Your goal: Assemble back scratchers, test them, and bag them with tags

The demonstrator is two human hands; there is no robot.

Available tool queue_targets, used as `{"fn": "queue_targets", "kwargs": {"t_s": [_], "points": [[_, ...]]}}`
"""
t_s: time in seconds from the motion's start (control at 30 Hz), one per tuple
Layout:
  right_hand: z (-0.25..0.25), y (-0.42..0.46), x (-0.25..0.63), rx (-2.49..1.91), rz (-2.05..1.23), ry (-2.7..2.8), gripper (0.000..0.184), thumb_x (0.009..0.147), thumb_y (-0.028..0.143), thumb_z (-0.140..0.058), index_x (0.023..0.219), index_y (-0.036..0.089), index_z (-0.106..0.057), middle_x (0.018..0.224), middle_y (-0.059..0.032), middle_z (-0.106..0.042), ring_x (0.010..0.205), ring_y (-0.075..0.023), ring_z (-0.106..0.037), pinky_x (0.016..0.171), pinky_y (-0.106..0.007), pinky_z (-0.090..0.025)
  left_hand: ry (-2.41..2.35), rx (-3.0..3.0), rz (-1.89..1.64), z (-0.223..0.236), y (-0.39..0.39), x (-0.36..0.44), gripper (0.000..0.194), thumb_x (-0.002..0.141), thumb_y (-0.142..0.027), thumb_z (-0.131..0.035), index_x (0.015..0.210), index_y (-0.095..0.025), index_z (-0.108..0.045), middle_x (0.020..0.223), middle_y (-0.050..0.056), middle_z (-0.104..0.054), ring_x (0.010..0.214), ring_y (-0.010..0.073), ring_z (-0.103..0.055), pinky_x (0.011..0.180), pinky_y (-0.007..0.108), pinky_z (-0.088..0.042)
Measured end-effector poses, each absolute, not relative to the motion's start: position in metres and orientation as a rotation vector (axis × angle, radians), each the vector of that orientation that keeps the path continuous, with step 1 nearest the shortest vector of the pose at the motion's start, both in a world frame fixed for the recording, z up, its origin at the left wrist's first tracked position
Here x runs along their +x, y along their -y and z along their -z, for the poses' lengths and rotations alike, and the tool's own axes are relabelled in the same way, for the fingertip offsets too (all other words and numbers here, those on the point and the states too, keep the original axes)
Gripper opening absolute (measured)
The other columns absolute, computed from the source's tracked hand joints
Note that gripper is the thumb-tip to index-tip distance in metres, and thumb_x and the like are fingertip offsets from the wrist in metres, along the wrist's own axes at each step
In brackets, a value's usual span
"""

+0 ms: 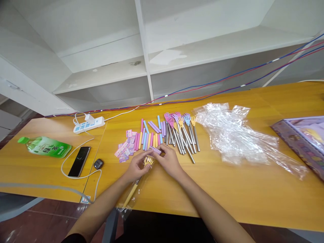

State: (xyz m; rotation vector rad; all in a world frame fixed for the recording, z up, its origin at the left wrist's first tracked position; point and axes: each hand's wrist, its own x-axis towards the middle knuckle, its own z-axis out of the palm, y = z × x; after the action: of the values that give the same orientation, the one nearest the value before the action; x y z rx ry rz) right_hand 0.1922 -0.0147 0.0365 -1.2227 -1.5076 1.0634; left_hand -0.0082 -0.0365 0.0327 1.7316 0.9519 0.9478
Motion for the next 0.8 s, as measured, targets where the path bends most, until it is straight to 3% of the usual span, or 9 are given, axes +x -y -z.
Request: {"fn": "queue_targets", "kwargs": {"t_s": [0.17,0.37,0.8], "points": [[-0.037,0.014,0.193,-1.183,-1.237,1.4,0.042,0.088,0.064,-0.072,0.083,0.022,-0.071,0.086,-0.005,-0.064,0.072,-0.0195,-0.062,0.051,-0.03,-0.055,-0.968,1.779,-0.961,-0.032,0.035,-0.009,0.056,0.093,-0.024,-0.066,0.148,-0.023,-0.061,0.146,0.012,-0.065,0.137,0.0315,-0.06,0.118,0.05,-0.045],[-0.038,0.013,0.194,-1.121,-1.359,1.315,0.044,0.082,0.066,-0.077,0.086,0.022,-0.071,0.088,-0.0033,-0.066,0.063,-0.0177,-0.066,0.059,-0.035,-0.062,-0.939,1.699,-0.972,-0.027,0.035,-0.008,0.063,0.093,-0.028,-0.068,0.154,-0.023,-0.054,0.153,0.013,-0.059,0.144,0.032,-0.054,0.123,0.052,-0.041],[-0.048,0.01,0.2,-0.991,-1.357,1.413,0.034,0.094,0.056,-0.069,0.102,0.023,-0.075,0.097,-0.0041,-0.068,0.072,-0.0181,-0.068,0.076,-0.037,-0.06,-0.933,1.594,-0.99,-0.032,0.035,-0.009,0.062,0.096,-0.031,-0.068,0.156,-0.026,-0.051,0.156,0.011,-0.057,0.149,0.0311,-0.048,0.124,0.047,-0.039]]}}
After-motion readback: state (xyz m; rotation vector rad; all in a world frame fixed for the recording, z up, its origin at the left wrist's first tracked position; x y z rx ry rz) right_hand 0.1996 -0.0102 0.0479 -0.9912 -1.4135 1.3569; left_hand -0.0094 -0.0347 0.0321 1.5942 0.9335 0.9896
